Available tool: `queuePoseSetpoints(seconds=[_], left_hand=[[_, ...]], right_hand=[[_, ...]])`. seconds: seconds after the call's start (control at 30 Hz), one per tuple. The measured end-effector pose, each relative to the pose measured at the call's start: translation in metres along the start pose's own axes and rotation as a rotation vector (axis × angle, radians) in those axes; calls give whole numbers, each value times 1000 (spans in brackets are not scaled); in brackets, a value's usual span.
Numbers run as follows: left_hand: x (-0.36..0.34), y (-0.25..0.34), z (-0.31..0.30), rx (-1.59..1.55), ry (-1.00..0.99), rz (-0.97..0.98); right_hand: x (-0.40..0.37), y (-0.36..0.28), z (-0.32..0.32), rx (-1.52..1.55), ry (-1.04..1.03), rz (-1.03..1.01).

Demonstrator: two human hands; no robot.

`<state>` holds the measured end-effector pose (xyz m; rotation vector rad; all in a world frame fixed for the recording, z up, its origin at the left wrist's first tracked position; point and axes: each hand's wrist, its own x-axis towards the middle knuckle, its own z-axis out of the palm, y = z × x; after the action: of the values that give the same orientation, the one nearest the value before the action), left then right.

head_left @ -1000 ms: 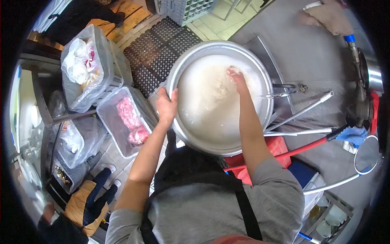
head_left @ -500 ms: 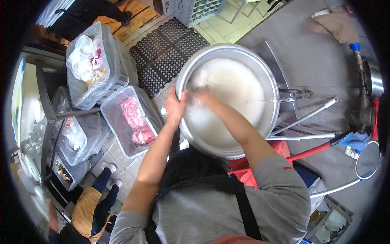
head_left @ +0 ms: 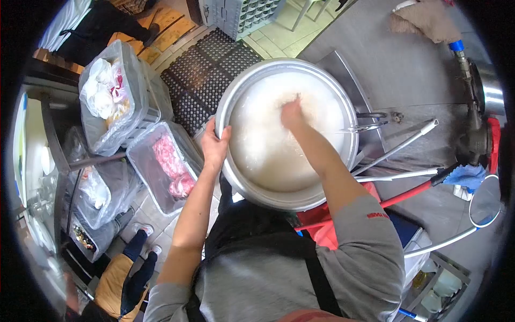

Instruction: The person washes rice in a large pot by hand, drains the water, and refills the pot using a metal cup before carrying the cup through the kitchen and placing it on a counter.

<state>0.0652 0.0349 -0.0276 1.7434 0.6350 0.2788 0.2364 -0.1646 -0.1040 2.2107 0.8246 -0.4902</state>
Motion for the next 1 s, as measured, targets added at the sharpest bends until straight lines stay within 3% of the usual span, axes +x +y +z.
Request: queuePoseSetpoints(seconds=[0.03, 0.1, 0.17, 0.27, 0.4, 0.47, 0.53, 0.6, 0.73, 0.9, 1.0], left_hand=[[0, 0, 0, -12, 4, -27], [-2, 2, 1, -38, 6, -88], [-4, 2, 1, -53, 3, -111], [-5, 13, 1, -106, -4, -139], [-4, 6, 1, -135, 11, -95], [-2, -2, 3, -167, 22, -77], [-3, 6, 3, -179, 16, -110], [-5, 5, 2, -184, 15, -122], [-3, -4, 5, -171, 43, -98], [-3, 6, 2, -121, 26, -91], [-6, 16, 0, -86, 44, -77]], right_hand=[[35, 6, 32, 159, 24, 174], [49, 26, 56, 492, -48, 289], [9, 75, 5, 848, -235, 167], [-19, 81, 38, 1235, -127, 427], [-66, 72, 60, 1666, -322, 433], [-99, 61, 70, 1889, -144, 419], [-129, 50, 57, 2114, -246, 467], [-155, 47, 10, 2326, -669, 579], [-142, -12, 103, 2681, -434, 425], [-133, -77, 53, 3114, 25, 569], [-104, -82, 33, 3216, 309, 498]])
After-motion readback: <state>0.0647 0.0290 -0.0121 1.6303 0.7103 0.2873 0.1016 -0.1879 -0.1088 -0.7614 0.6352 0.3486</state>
